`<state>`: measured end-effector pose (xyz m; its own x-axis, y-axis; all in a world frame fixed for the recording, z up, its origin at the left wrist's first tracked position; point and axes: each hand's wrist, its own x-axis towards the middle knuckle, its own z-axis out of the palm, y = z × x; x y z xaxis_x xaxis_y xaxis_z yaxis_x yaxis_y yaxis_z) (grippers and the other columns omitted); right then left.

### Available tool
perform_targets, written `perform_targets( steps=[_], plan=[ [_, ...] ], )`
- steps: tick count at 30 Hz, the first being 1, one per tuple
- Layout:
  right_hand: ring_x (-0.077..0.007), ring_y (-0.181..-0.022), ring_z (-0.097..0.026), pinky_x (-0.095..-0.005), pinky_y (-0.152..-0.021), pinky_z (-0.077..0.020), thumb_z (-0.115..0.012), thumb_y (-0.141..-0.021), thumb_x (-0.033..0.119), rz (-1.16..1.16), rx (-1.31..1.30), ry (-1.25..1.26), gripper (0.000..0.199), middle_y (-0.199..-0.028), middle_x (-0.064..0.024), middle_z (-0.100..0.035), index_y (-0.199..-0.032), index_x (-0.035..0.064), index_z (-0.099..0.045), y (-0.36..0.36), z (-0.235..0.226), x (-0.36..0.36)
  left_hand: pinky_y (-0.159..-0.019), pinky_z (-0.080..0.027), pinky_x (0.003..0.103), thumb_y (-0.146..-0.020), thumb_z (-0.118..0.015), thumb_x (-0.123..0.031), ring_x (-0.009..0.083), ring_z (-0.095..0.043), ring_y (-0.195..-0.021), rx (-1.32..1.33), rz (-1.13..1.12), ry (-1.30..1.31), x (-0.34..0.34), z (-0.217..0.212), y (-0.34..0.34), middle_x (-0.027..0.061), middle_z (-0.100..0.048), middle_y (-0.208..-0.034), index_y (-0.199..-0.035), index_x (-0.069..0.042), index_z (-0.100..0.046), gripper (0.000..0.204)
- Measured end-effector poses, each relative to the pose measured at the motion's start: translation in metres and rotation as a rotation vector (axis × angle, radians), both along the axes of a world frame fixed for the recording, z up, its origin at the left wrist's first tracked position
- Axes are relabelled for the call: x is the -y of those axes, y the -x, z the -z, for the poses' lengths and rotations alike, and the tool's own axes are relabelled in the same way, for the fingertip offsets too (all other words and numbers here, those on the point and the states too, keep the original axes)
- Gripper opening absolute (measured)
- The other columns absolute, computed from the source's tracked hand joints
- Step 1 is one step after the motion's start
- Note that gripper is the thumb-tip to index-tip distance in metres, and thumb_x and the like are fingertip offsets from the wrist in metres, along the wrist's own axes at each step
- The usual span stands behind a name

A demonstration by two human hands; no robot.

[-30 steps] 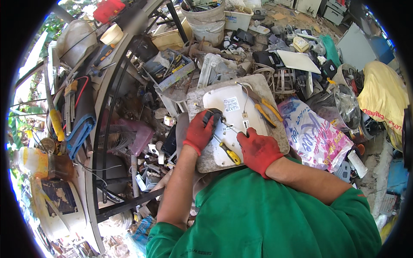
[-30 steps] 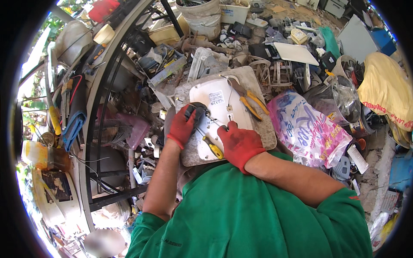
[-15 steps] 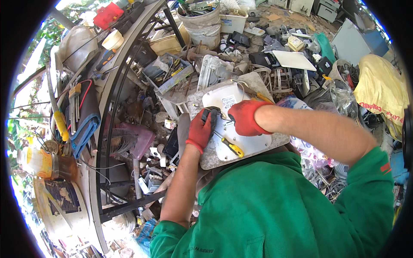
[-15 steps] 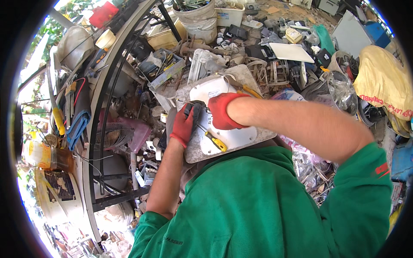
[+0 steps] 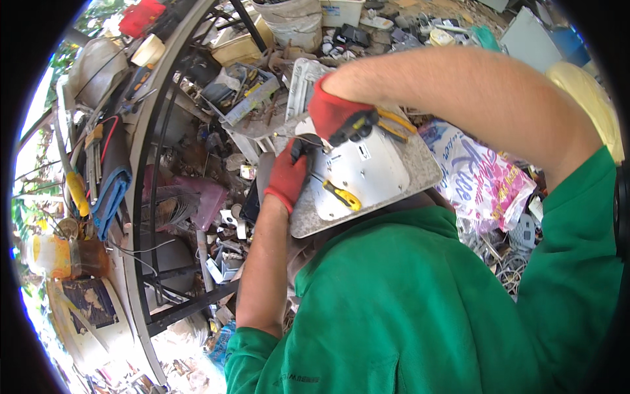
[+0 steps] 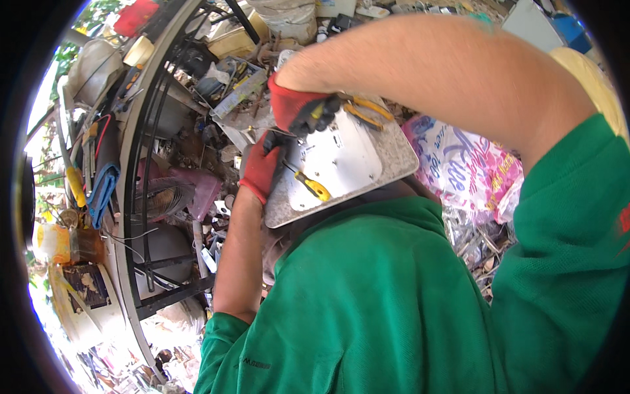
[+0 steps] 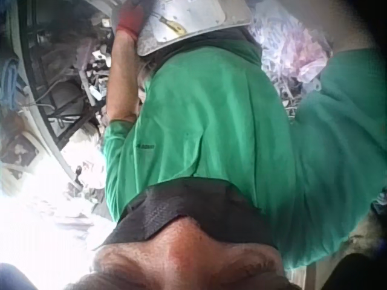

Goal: The person uses a screwdriver to remove screws and pliers to disconnect wires from a white electronic device held on their lap.

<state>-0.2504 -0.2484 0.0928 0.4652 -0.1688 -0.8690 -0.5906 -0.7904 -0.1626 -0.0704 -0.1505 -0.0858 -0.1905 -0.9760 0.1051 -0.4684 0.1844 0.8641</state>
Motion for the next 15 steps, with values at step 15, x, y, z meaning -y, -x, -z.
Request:
perform_targets(
  steps=[15],
  plan=[
    [-0.0236,-0.071,-0.071,-0.0417,-0.066,-0.0585,-0.060,-0.094,0.029,0.022,-0.085,0.195,0.029,-0.083,-0.0095,-0.074,-0.097,0.0044,-0.074,-0.022,-0.007,-0.008,-0.102,-0.049,0.042,-0.083,-0.073,-0.015,0.0345,-0.064,-0.117,0.034,-0.016,0.063,-0.029,-0.001,0.016,0.0186,-0.068,-0.123,-0.131,-0.010,-0.064,0.049]
  ],
)
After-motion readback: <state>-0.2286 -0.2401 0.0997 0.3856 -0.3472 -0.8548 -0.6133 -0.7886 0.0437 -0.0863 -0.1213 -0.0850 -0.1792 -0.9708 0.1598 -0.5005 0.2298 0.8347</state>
